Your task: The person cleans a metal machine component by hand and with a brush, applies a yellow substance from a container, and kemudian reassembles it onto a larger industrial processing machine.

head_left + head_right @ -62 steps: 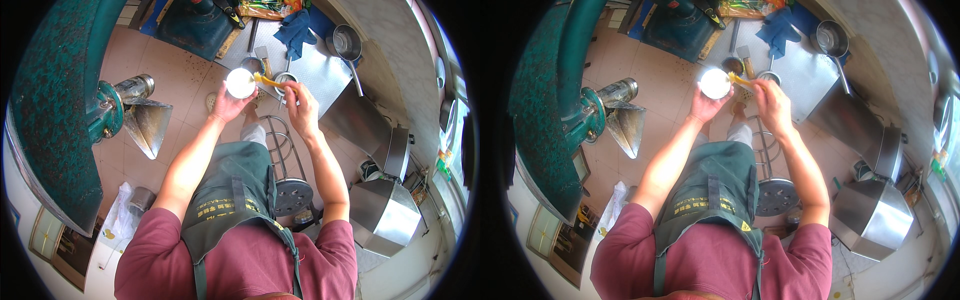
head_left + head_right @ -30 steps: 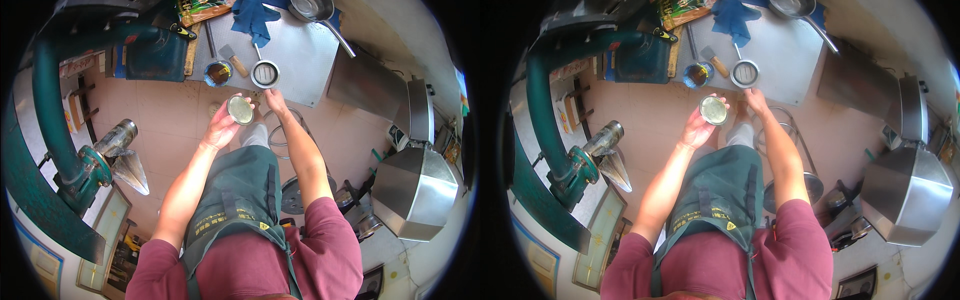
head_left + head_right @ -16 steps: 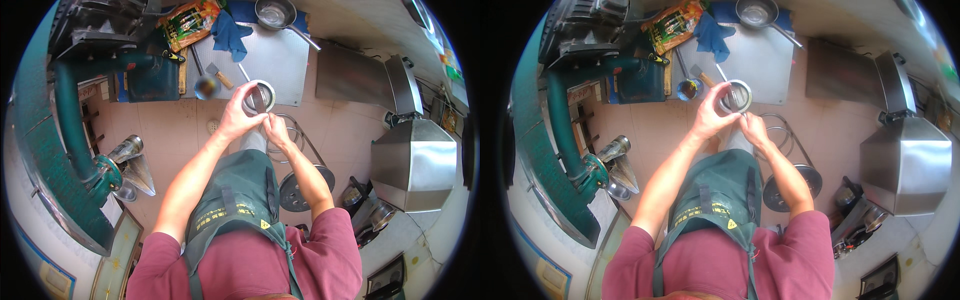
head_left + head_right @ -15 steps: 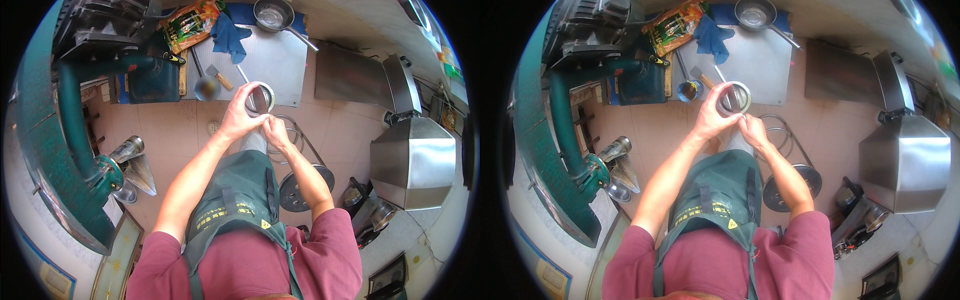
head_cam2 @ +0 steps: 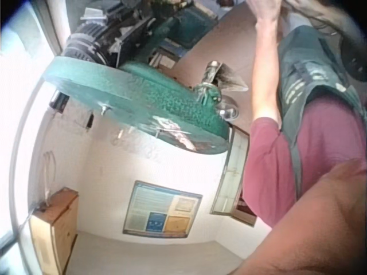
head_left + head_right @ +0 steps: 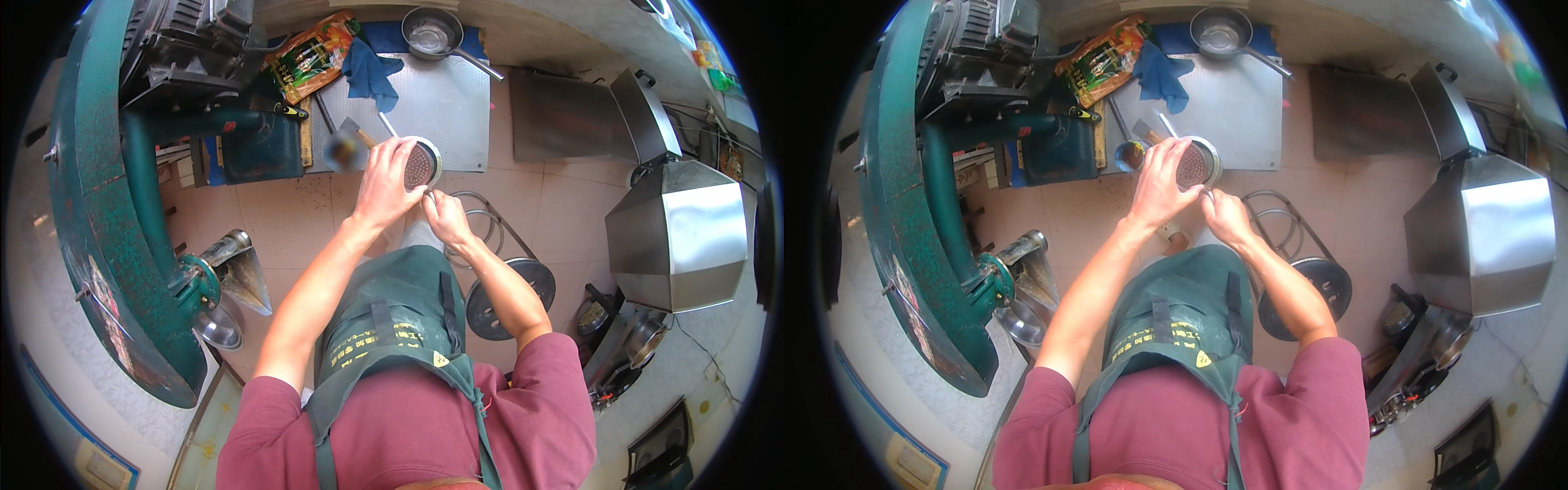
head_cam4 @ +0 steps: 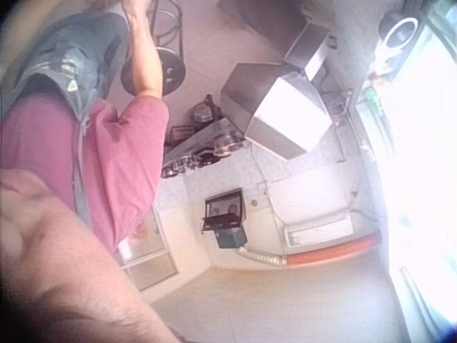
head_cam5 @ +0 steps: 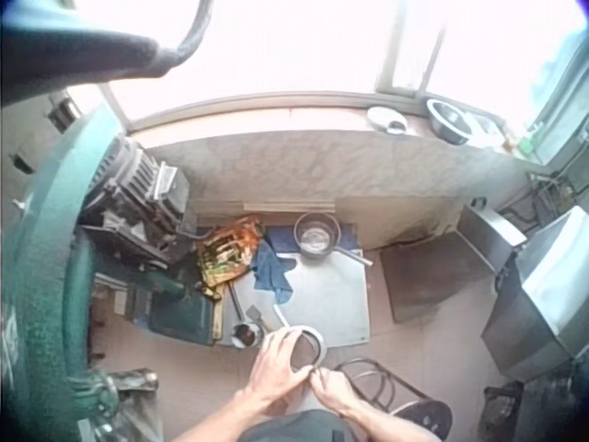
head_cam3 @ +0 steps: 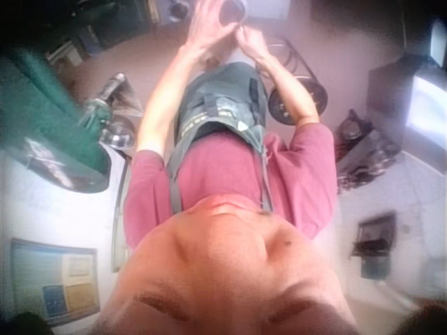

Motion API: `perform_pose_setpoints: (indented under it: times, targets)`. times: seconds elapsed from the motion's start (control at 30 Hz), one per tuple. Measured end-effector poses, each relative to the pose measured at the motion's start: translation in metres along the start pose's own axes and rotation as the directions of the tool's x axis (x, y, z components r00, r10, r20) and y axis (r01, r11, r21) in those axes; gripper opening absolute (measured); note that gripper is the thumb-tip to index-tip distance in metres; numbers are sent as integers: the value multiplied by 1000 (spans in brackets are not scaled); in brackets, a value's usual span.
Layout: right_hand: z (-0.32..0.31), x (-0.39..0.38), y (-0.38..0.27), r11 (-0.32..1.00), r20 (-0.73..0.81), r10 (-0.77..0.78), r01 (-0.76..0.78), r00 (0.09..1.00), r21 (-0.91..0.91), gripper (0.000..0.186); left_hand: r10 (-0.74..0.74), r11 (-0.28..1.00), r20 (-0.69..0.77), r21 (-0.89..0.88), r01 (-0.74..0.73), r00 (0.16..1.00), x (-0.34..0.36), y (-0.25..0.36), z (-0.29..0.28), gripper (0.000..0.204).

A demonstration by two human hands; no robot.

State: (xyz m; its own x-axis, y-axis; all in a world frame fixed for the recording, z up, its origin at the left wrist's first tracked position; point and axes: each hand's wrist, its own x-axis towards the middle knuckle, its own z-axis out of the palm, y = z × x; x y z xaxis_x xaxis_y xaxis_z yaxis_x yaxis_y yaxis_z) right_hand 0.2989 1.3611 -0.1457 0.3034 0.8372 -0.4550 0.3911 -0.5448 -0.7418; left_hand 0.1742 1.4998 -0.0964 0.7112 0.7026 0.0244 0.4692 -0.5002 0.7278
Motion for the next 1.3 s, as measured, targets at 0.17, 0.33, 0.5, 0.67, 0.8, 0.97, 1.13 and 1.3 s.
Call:
perform_pose_setpoints:
  times: [0.17, 0.33, 0.5, 0.67, 0.8, 0.97, 1.13, 1.3]
  targets:
    - [1, -4, 1, 999, 19, -29, 29, 999, -13, 34, 44, 987, 74, 150, -54, 996, -7, 7, -12, 85]
    - [0, -8, -1, 1000, 70, -24, 23, 997, 21, 33, -227, 946, -156, -271, 179, 961, -53, -5, -23, 63]
    - [5, -26, -17, 990, 165, -101, 83, 981, 114, 32, -552, -194, 388, -920, 339, 738, -96, -67, 20, 66]
    - [30, -41, -44, 973, 289, -186, 135, 939, 187, 33, -197, -732, 352, -673, 101, 915, -91, -65, 23, 84]
    - [43, -26, -62, 993, 587, -114, 89, 802, 72, 41, -214, -807, 287, -590, -3, 934, -113, -78, 10, 76]
    - [33, 57, -37, 961, 733, -188, 277, 653, -1, 31, -387, -755, 284, -643, -125, 878, -154, -119, 9, 70]
    - [102, 159, -54, 665, 212, -515, 543, 831, -513, 13, -483, -726, 314, -665, -174, 818, -175, -136, 10, 73]
    - [154, 207, -56, 318, 416, -488, 600, 768, -734, 14, -476, -732, 305, -657, -180, 825, -182, -142, 6, 76]
